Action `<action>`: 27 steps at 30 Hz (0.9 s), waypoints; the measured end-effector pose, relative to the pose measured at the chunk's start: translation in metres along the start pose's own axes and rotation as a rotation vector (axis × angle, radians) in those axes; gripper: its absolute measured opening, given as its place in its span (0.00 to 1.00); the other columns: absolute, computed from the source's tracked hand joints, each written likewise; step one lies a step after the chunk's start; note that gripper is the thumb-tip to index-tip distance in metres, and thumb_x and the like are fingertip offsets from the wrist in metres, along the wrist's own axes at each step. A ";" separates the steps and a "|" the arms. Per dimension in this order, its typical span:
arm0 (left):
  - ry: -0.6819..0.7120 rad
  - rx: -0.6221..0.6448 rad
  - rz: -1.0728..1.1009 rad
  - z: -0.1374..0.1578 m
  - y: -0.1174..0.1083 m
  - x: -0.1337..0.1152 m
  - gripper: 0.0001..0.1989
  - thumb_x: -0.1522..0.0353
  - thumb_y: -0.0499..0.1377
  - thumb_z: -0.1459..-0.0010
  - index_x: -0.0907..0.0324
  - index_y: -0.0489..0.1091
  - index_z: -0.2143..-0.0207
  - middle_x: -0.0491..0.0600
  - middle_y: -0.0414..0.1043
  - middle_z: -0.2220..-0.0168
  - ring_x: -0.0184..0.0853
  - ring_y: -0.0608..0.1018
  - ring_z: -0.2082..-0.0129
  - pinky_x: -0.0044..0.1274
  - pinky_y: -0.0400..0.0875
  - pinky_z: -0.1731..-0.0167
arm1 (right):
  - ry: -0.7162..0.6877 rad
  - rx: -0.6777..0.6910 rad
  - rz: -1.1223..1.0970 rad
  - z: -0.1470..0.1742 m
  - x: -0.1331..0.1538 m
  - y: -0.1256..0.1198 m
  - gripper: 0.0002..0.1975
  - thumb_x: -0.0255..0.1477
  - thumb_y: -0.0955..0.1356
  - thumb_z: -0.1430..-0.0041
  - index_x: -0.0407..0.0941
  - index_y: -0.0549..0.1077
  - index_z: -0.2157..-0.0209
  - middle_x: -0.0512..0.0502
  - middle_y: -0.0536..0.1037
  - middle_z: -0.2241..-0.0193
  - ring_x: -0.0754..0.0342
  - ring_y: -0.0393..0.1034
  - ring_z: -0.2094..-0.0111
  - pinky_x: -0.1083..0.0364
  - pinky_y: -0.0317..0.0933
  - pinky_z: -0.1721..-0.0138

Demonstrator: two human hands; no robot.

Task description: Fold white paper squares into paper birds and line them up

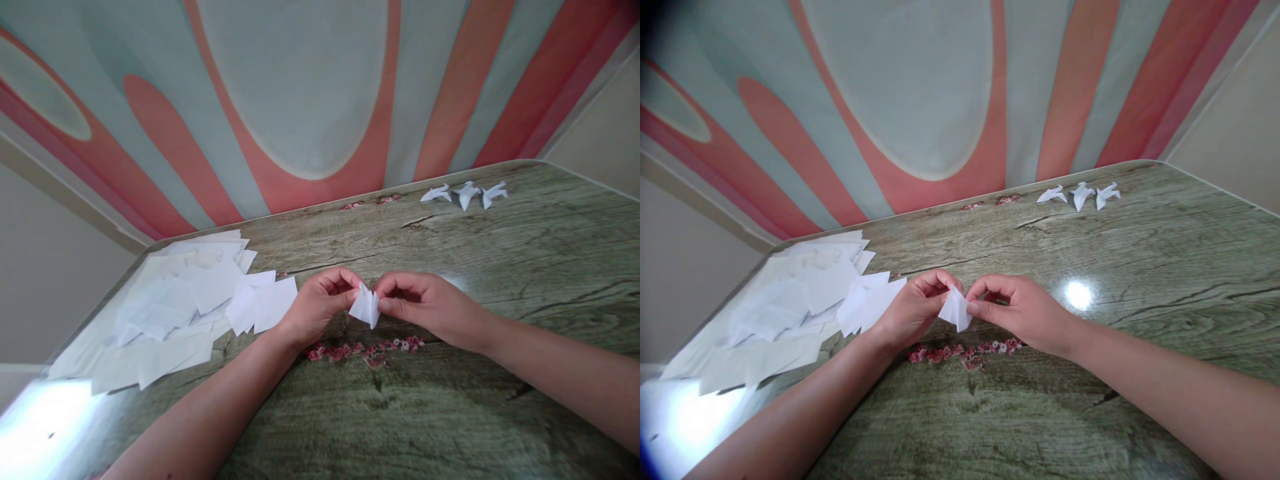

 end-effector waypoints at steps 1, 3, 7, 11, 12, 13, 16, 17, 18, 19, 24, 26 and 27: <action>0.001 0.005 -0.005 0.000 0.000 0.000 0.12 0.66 0.68 0.52 0.63 0.70 0.69 0.46 0.71 0.72 0.27 0.71 0.74 0.20 0.65 0.70 | 0.024 0.005 -0.056 0.000 -0.001 0.001 0.09 0.37 0.67 0.40 0.46 0.73 0.68 0.53 0.73 0.71 0.57 0.66 0.69 0.57 0.58 0.67; 0.005 0.011 -0.011 0.000 0.001 -0.001 0.12 0.66 0.68 0.51 0.63 0.70 0.69 0.46 0.71 0.72 0.26 0.71 0.74 0.20 0.65 0.70 | 0.067 0.010 -0.179 -0.001 -0.004 0.004 0.10 0.37 0.68 0.42 0.45 0.72 0.69 0.54 0.71 0.73 0.58 0.64 0.70 0.58 0.56 0.68; 0.016 0.020 -0.007 0.001 0.002 -0.002 0.12 0.66 0.68 0.51 0.63 0.70 0.70 0.45 0.70 0.72 0.26 0.70 0.74 0.19 0.65 0.71 | 0.129 -0.015 -0.369 -0.003 -0.008 0.009 0.11 0.36 0.71 0.46 0.43 0.72 0.69 0.53 0.71 0.72 0.59 0.63 0.70 0.58 0.56 0.66; 0.037 0.027 -0.015 0.002 0.002 -0.003 0.10 0.68 0.68 0.50 0.63 0.71 0.69 0.45 0.70 0.72 0.27 0.70 0.73 0.19 0.65 0.70 | 0.154 -0.037 -0.458 -0.004 -0.009 0.011 0.11 0.35 0.73 0.48 0.43 0.72 0.71 0.53 0.71 0.74 0.59 0.63 0.70 0.57 0.57 0.66; 0.042 0.033 -0.014 0.002 0.002 -0.003 0.10 0.68 0.67 0.50 0.63 0.71 0.69 0.45 0.70 0.72 0.27 0.71 0.73 0.20 0.65 0.70 | 0.161 -0.038 -0.475 -0.004 -0.009 0.012 0.11 0.35 0.73 0.48 0.43 0.72 0.71 0.53 0.71 0.74 0.60 0.63 0.71 0.57 0.57 0.66; 0.044 0.039 -0.012 0.002 0.003 -0.003 0.09 0.68 0.67 0.50 0.63 0.71 0.69 0.45 0.70 0.71 0.27 0.71 0.73 0.20 0.65 0.70 | 0.167 -0.039 -0.492 -0.004 -0.010 0.012 0.10 0.35 0.73 0.48 0.43 0.72 0.71 0.53 0.71 0.74 0.60 0.63 0.71 0.57 0.57 0.66; 0.033 0.058 -0.001 0.002 0.004 -0.004 0.11 0.68 0.68 0.51 0.63 0.71 0.69 0.45 0.70 0.72 0.27 0.71 0.73 0.20 0.66 0.70 | 0.179 -0.040 -0.537 -0.004 -0.011 0.012 0.10 0.33 0.74 0.50 0.43 0.72 0.72 0.54 0.71 0.75 0.61 0.63 0.72 0.58 0.56 0.66; 0.026 0.059 0.000 0.002 0.005 -0.005 0.11 0.68 0.69 0.51 0.63 0.71 0.69 0.45 0.70 0.72 0.27 0.71 0.73 0.19 0.66 0.70 | 0.183 -0.041 -0.552 -0.004 -0.011 0.013 0.10 0.32 0.74 0.50 0.43 0.72 0.72 0.54 0.71 0.75 0.61 0.63 0.72 0.58 0.57 0.66; 0.021 0.058 -0.002 0.002 0.006 -0.005 0.11 0.68 0.69 0.52 0.63 0.71 0.69 0.45 0.70 0.72 0.27 0.71 0.73 0.19 0.66 0.70 | 0.191 -0.042 -0.567 -0.004 -0.011 0.013 0.10 0.32 0.75 0.51 0.43 0.71 0.72 0.55 0.71 0.75 0.61 0.63 0.71 0.58 0.57 0.66; 0.014 0.060 -0.007 0.002 0.007 -0.006 0.11 0.68 0.69 0.52 0.63 0.71 0.68 0.46 0.71 0.71 0.27 0.71 0.72 0.19 0.66 0.69 | 0.200 -0.040 -0.583 -0.004 -0.011 0.013 0.11 0.31 0.75 0.52 0.43 0.71 0.72 0.55 0.71 0.74 0.61 0.64 0.71 0.58 0.57 0.66; -0.033 0.099 -0.063 0.006 0.011 -0.010 0.12 0.67 0.67 0.50 0.61 0.75 0.63 0.48 0.73 0.66 0.29 0.73 0.69 0.21 0.67 0.67 | 0.237 -0.003 -0.632 -0.003 -0.014 0.014 0.12 0.31 0.75 0.53 0.44 0.69 0.70 0.54 0.73 0.73 0.59 0.67 0.70 0.56 0.60 0.63; -0.039 0.115 -0.094 0.008 0.012 -0.012 0.11 0.65 0.68 0.51 0.62 0.76 0.66 0.48 0.73 0.67 0.29 0.73 0.70 0.21 0.67 0.67 | 0.245 0.032 -0.613 -0.003 -0.015 0.014 0.13 0.32 0.75 0.53 0.44 0.69 0.70 0.54 0.73 0.73 0.59 0.67 0.70 0.56 0.60 0.64; -0.040 0.118 -0.106 0.008 0.013 -0.012 0.11 0.65 0.68 0.52 0.63 0.76 0.68 0.48 0.73 0.68 0.29 0.73 0.70 0.21 0.67 0.68 | 0.248 0.043 -0.589 -0.003 -0.016 0.013 0.14 0.33 0.75 0.54 0.44 0.69 0.70 0.53 0.73 0.74 0.58 0.67 0.71 0.56 0.60 0.65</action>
Point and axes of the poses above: each hand's wrist, its own z-axis away from the middle knuckle, its own y-axis out of the palm, x = y × z, the point moved 2 cm from there along -z, towards the middle knuckle
